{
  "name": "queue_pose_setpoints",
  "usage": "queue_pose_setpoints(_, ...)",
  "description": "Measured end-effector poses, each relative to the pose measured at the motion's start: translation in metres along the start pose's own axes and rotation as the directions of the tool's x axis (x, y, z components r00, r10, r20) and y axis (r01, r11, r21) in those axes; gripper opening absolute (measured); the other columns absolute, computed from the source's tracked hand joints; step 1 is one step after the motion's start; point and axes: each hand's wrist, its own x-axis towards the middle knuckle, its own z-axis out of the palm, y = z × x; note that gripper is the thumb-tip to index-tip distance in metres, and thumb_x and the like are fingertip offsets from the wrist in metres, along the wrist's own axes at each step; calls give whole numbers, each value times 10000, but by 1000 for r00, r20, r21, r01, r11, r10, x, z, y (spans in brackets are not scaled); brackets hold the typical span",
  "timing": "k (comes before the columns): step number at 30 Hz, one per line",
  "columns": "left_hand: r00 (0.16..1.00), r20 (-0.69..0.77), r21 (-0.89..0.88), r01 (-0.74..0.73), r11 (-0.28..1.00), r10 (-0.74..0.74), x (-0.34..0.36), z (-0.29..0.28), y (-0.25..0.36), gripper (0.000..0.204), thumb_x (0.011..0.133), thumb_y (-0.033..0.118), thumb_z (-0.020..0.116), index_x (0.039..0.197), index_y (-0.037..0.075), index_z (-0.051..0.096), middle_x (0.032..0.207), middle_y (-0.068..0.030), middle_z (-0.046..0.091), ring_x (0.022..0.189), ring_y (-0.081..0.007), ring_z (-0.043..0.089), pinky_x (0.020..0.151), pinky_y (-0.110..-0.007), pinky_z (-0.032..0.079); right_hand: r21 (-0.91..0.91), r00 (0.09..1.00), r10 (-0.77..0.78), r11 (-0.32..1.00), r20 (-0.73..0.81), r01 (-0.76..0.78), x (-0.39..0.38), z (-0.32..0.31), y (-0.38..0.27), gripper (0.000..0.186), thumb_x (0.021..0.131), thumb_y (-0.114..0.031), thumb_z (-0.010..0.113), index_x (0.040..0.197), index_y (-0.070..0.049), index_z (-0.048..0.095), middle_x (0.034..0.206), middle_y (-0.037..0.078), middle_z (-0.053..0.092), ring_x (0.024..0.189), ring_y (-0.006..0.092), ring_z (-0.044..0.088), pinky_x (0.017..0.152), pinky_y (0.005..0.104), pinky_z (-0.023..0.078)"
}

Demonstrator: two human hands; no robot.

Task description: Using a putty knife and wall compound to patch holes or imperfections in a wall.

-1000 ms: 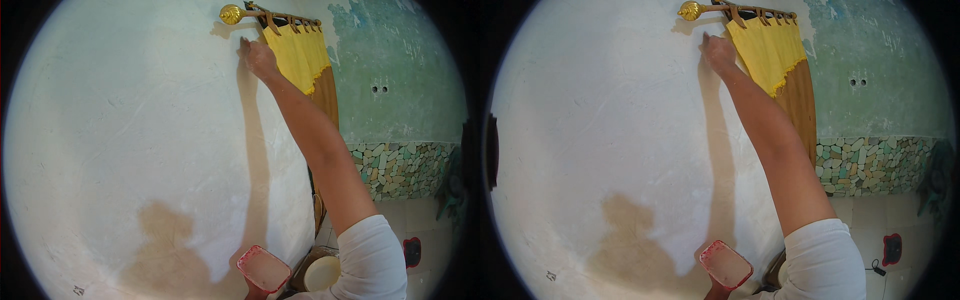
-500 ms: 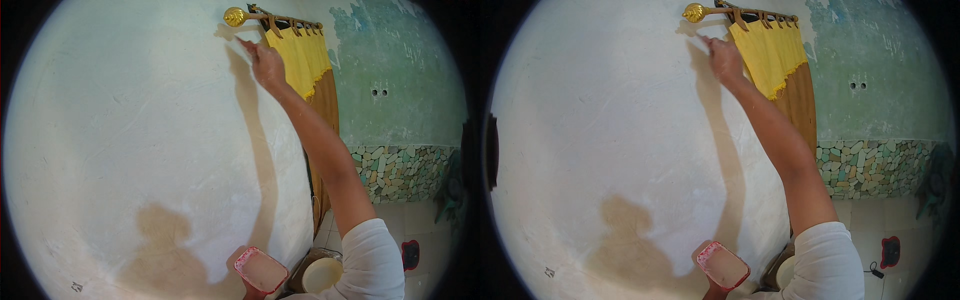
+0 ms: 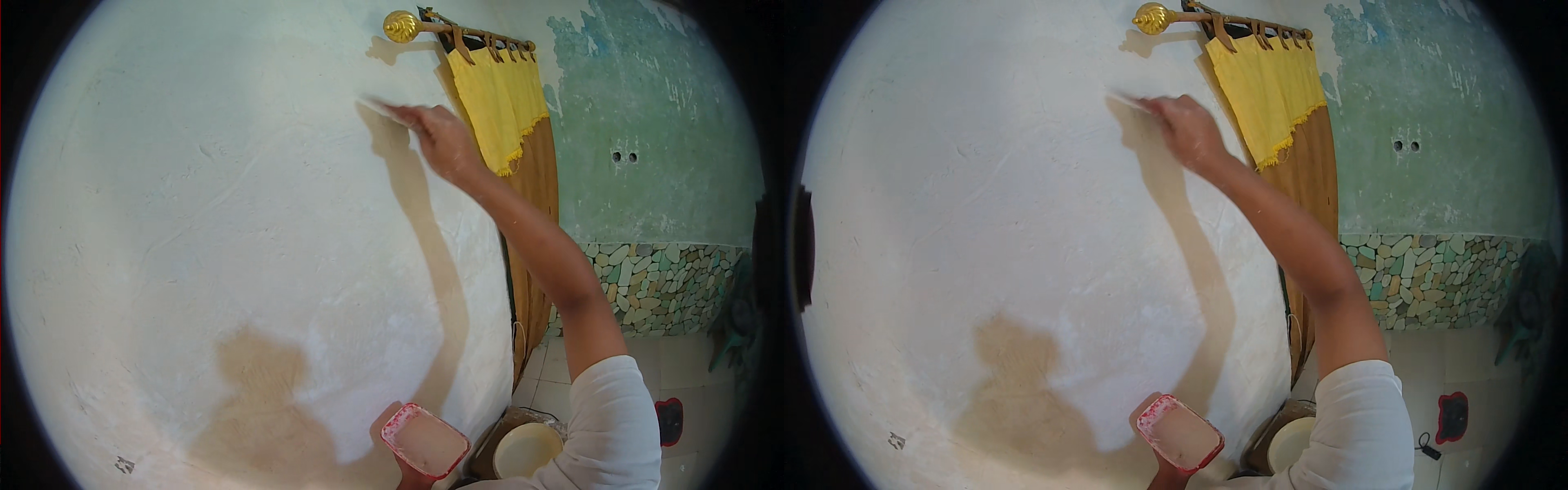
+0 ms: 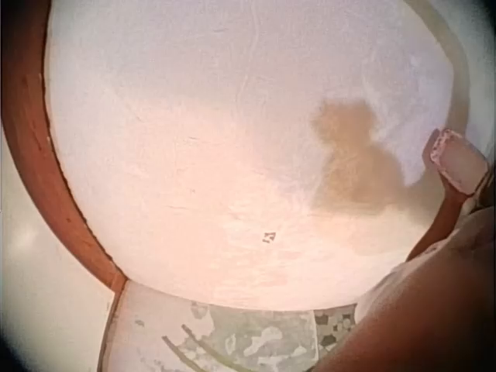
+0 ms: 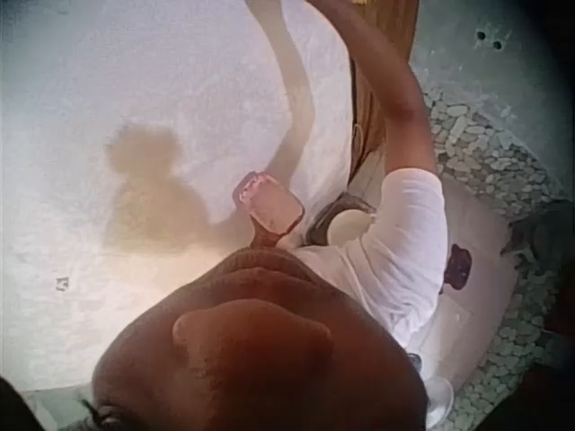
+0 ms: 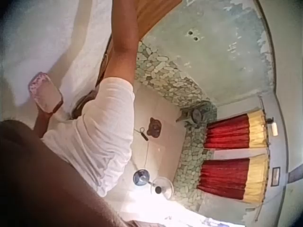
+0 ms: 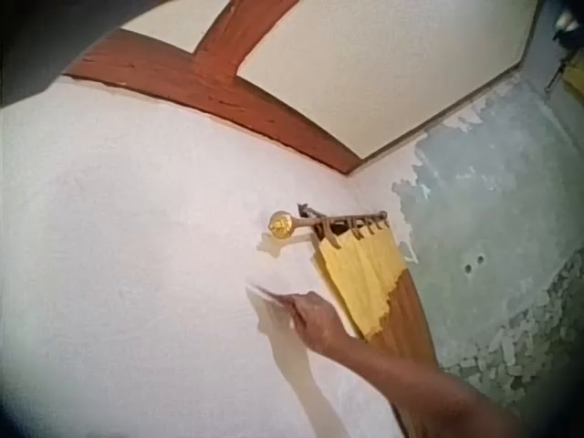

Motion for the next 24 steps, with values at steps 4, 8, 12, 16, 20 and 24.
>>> queue_pose_setpoints(4,999,-31,-77,19,997,-22,12,-38,-12,569,940,552,429,1327,135,456,1260,-105,564,1142,-313,560,951,-527,462,-225,973,227,947,-35,-229,28,3,53,204,942,-178,531,1043,-39,640,896,225,661,836,391,637,743,460,505)
queue_pose_setpoints(8,1000,1,-137,31,990,-31,13,-31,-7,585,934,565,429,1327,133,455,1260,-107,564,1143,-318,559,954,-530,457,-426,912,403,813,-82,-397,40,14,104,244,925,-217,535,985,-5,640,903,250,660,871,385,651,778,473,513)
queue_pose_setpoints(12,1000,11,-200,25,980,-23,12,-21,-2,600,927,577,428,1328,131,455,1261,-109,564,1143,-323,557,957,-534,453,-459,850,520,739,-78,-494,41,27,102,234,910,-218,545,973,-20,652,917,243,668,902,375,658,811,467,518)
queue_pose_setpoints(16,998,42,-253,58,966,-49,15,-8,5,615,921,590,428,1328,129,454,1261,-110,563,1144,-328,556,960,-537,448,-350,825,556,757,-97,-552,50,44,100,239,921,-231,533,978,-30,649,915,236,668,896,376,654,801,478,513)
queue_pose_setpoints(20,995,63,-318,93,943,-76,9,7,7,630,915,602,427,1328,127,454,1262,-112,563,1144,-333,554,963,-541,444,-352,947,321,883,-28,-310,34,48,72,214,917,-209,529,985,-43,645,879,216,665,847,374,640,765,487,500)
queue_pose_setpoints(24,992,85,-388,123,914,-97,3,13,8,646,908,614,426,1329,125,454,1262,-114,563,1145,-338,552,966,-544,439,-231,985,151,959,-79,-165,10,30,58,166,903,-148,531,982,-58,646,849,200,657,796,377,623,744,488,492)
